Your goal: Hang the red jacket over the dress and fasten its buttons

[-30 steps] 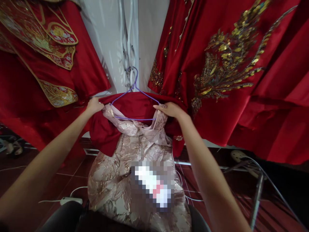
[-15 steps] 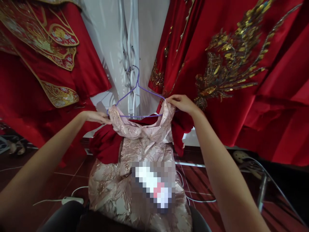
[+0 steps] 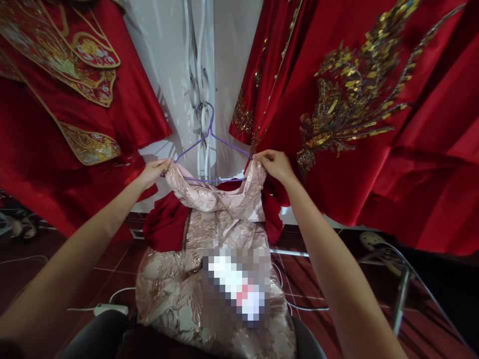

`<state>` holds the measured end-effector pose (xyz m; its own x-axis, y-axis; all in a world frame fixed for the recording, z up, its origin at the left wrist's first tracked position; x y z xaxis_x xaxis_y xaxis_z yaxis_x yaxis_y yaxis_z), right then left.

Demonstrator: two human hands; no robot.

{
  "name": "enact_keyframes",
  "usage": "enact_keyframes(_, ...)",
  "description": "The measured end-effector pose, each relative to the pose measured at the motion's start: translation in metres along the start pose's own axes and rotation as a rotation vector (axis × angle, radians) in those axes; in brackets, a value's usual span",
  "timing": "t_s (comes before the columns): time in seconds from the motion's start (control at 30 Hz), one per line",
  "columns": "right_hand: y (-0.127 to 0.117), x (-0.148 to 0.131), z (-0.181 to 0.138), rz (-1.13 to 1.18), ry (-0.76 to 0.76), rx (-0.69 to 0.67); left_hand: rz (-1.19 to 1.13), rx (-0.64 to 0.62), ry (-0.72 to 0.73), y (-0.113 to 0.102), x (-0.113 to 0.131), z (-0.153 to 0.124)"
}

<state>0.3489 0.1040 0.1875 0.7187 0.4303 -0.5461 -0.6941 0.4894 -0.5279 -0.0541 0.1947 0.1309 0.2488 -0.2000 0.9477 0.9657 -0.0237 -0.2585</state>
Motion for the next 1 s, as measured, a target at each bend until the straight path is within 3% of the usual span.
enact_keyframes(0.1,-0.021,0.019,-0.011,-0.138,0.085,0.128,0.105,0.196,0.009,-0.022,-0.008,-0.001)
enact_keyframes(0.17,-0.033,0.034,-0.026,-0.260,0.158,0.163,0.293,0.250,-0.033,-0.028,-0.020,-0.006)
enact_keyframes(0.23,-0.033,0.052,-0.045,-0.334,0.232,0.112,0.462,0.237,-0.072,-0.029,-0.033,-0.016)
enact_keyframes(0.33,-0.010,0.072,-0.079,-0.247,0.289,-0.071,0.586,0.154,-0.047,-0.020,-0.041,-0.039)
enact_keyframes(0.4,0.010,0.070,-0.098,-0.166,0.268,-0.191,0.730,0.002,0.062,0.006,-0.033,-0.056)
enact_keyframes(0.5,0.027,0.040,-0.115,-0.169,0.184,-0.287,0.924,-0.199,0.338,0.058,-0.005,-0.084)
enact_keyframes(0.63,0.032,-0.028,-0.106,-0.196,0.006,-0.341,0.915,-0.174,0.738,0.114,0.053,-0.107)
enact_keyframes(0.73,0.017,-0.065,-0.081,-0.306,-0.157,-0.249,0.934,-0.221,0.876,0.154,0.066,-0.114)
enact_keyframes(0.87,-0.010,-0.057,-0.056,-0.592,-0.225,-0.065,0.952,-0.227,0.834,0.180,0.057,-0.110)
enact_keyframes(1.0,-0.017,-0.015,-0.054,-0.829,-0.178,-0.104,0.904,-0.217,0.816,0.180,0.053,-0.116)
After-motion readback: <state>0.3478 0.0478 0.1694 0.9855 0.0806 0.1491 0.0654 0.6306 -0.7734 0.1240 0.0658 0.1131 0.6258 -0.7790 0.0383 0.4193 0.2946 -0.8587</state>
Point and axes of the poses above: each hand's wrist, its own z-axis towards the middle knuckle, its own y-axis out of the palm, x = y × z, the point moved 10 cm from there along z, towards the middle knuckle, and after that the axes turned 11 degrees about -y, right-handed, at the moved point
